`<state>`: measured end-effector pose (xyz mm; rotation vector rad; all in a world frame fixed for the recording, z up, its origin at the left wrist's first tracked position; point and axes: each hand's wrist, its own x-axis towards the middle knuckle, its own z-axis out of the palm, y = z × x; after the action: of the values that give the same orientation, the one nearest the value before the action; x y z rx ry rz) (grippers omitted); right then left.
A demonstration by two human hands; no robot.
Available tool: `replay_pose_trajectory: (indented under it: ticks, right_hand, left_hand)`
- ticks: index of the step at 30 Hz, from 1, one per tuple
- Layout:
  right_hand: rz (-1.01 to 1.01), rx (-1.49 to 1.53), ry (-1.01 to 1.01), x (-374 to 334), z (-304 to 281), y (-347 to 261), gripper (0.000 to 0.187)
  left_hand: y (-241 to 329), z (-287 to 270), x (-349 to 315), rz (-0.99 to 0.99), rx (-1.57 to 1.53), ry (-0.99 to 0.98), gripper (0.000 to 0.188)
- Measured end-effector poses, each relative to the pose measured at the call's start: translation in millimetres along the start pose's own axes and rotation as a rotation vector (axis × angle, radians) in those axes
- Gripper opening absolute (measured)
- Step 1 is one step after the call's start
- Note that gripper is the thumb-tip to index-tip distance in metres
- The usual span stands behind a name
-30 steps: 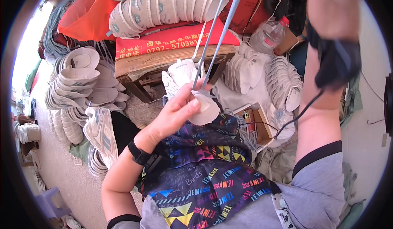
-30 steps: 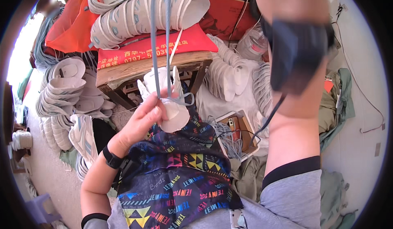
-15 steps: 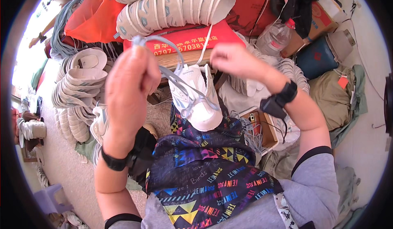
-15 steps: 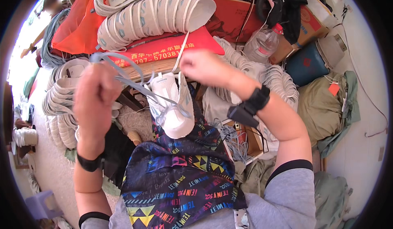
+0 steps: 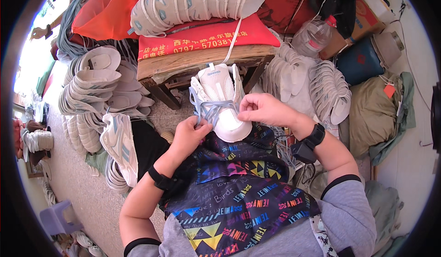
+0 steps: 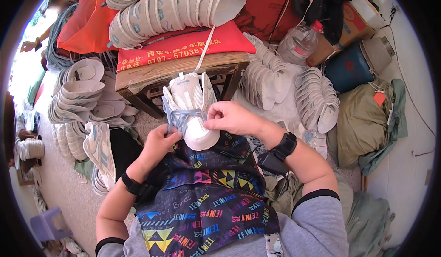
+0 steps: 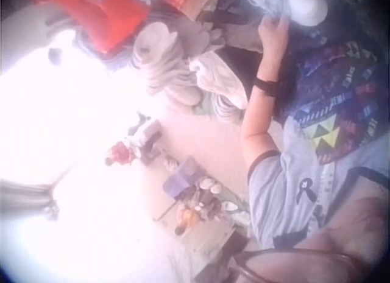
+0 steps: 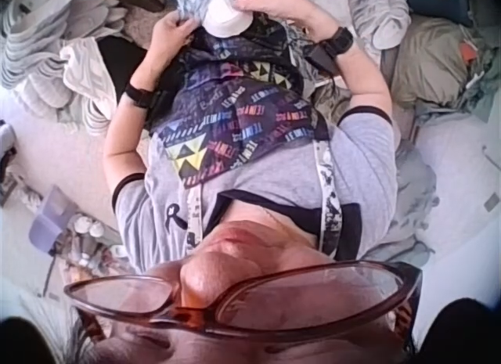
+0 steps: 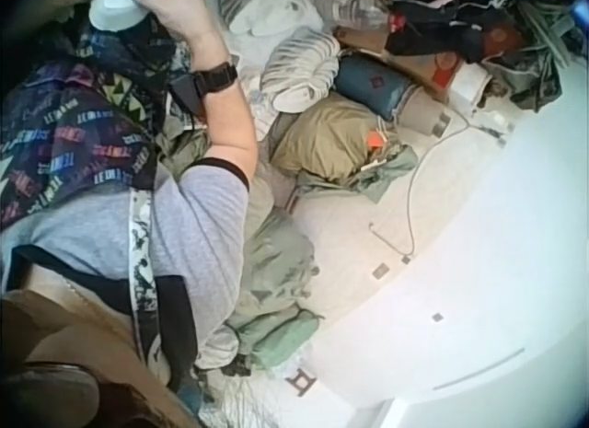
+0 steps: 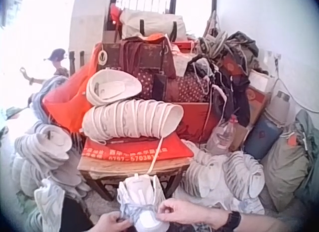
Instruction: Lace a white sneaker and place it on a stack.
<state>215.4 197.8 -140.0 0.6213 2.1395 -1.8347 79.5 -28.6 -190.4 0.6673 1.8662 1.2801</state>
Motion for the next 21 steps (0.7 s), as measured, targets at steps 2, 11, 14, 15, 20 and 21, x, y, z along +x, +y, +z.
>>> replay_pose_trajectory:
  ticks: [2,11,14,15,20,21]
  right_hand:
    - [-0.047,-0.110,-0.061,-3,0,-3,0.017]
    - [-0.001,0.529,-0.357,3,-37,20,0.012]
    - [-0.021,0.551,-0.315,6,-38,24,0.016]
    - [-0.019,0.551,-0.317,7,-39,26,0.016]
    - [-0.084,0.392,-0.296,8,-41,26,0.016]
    - [-0.083,0.395,-0.294,8,-42,29,0.016]
  left_hand:
    - [11,-10,-2,-0.135,-0.299,-0.125,0.022]
    - [15,-29,-1,-0.326,-1.440,-0.520,0.021]
    - [5,-29,2,-0.294,-1.187,-0.440,0.018]
    - [5,-29,5,-0.370,-1.087,-0.311,0.017]
    - [1,-30,5,-0.497,-0.918,-0.103,0.016]
    - [4,-31,3,-0.475,-1.035,-0.162,0.014]
